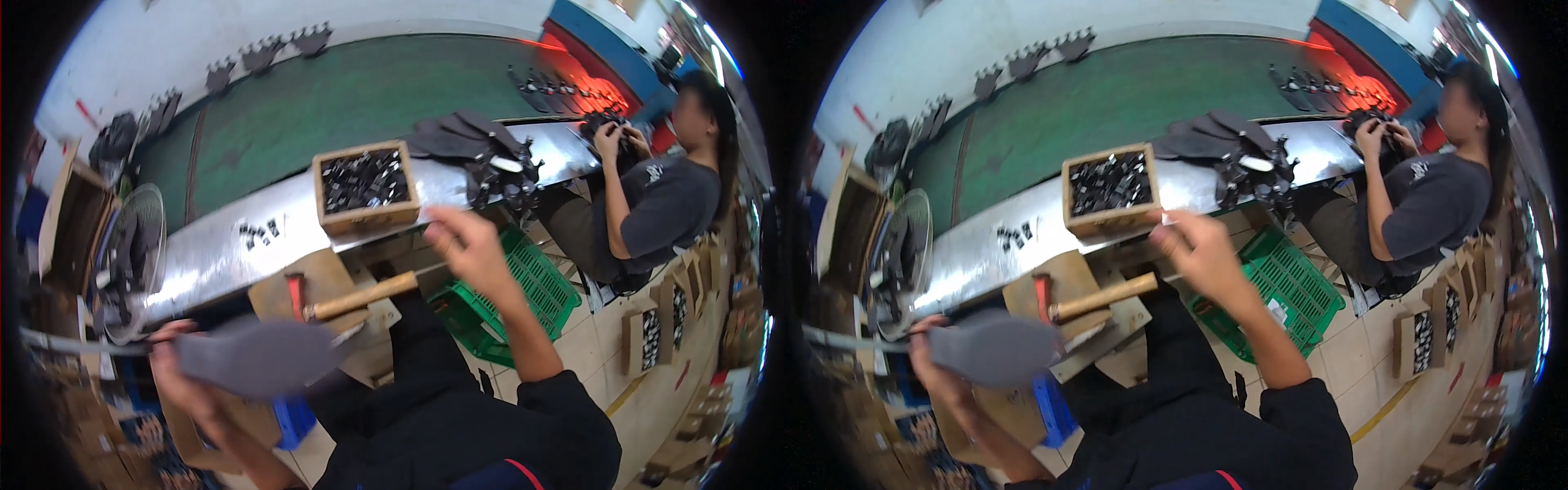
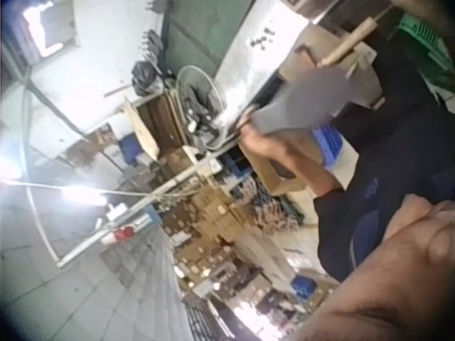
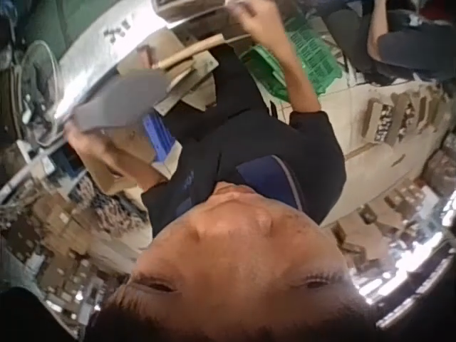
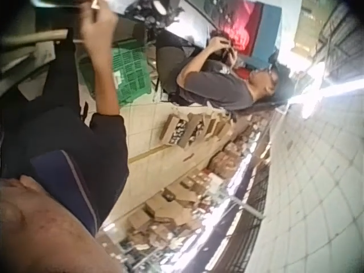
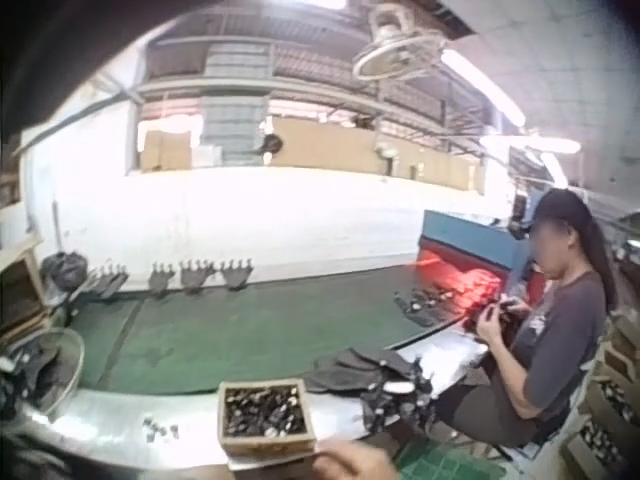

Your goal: Attaching small plastic components to shoe soles using a hammer.

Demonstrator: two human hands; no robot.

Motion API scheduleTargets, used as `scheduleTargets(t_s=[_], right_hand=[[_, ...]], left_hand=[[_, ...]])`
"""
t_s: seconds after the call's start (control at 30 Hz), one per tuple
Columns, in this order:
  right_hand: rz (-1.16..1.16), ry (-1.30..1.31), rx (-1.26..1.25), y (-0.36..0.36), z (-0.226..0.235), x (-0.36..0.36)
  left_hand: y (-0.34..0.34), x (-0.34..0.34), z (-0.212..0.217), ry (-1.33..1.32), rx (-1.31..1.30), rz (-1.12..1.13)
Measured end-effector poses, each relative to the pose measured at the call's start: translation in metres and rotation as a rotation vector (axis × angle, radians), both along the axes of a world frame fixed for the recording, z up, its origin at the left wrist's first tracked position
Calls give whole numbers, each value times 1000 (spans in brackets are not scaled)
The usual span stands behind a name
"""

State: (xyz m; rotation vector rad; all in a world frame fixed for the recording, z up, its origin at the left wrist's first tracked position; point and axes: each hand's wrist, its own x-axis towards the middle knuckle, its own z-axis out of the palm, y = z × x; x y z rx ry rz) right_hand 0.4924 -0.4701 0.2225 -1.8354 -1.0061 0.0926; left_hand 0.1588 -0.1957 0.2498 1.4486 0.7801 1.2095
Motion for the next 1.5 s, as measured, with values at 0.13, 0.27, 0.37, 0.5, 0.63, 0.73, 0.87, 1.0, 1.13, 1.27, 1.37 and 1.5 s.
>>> scheduleTargets(t_s=[0.13, 0.27, 0.37, 0.5, 0.63, 0.73, 0.87, 1.0, 1.13, 1.27, 1.37, 1.5], right_hand=[[-746, -477, -195, -55, -32, 159], [-745, -266, -464, -63, -57, 245], [-740, -67, -239, -71, -63, 278], [-762, -888, -35, -23, 16, 215], [-448, -1411, -93, -6, 126, 93], [64, -1512, -62, 14, 164, -2], [457, -1524, 369, 31, 154, -76], [340, -628, 146, 54, 79, -84], [325, -528, -522, 57, -35, -73], [360, -195, -473, 7, -67, -68], [254, -119, -461, -53, -80, -59], [113, 25, -424, -134, -97, -73]], left_hand=[[177, -60, 28, -31, 411, 513], [310, -140, 17, 891, 654, 1415], [273, -80, -9, 790, 988, 1323], [141, 18, 10, 606, 1151, 859], [-4, 130, 30, 430, 870, 37], [-69, 142, 73, 479, 855, -446], [-90, 111, 86, 250, 286, -1150], [-112, 67, 39, 14, -137, -701], [-91, 60, -20, 174, 220, -265], [-73, 76, -49, 177, 159, -75], [-41, 105, -74, 206, 71, -269], [-19, 134, -105, 603, 478, 11]])
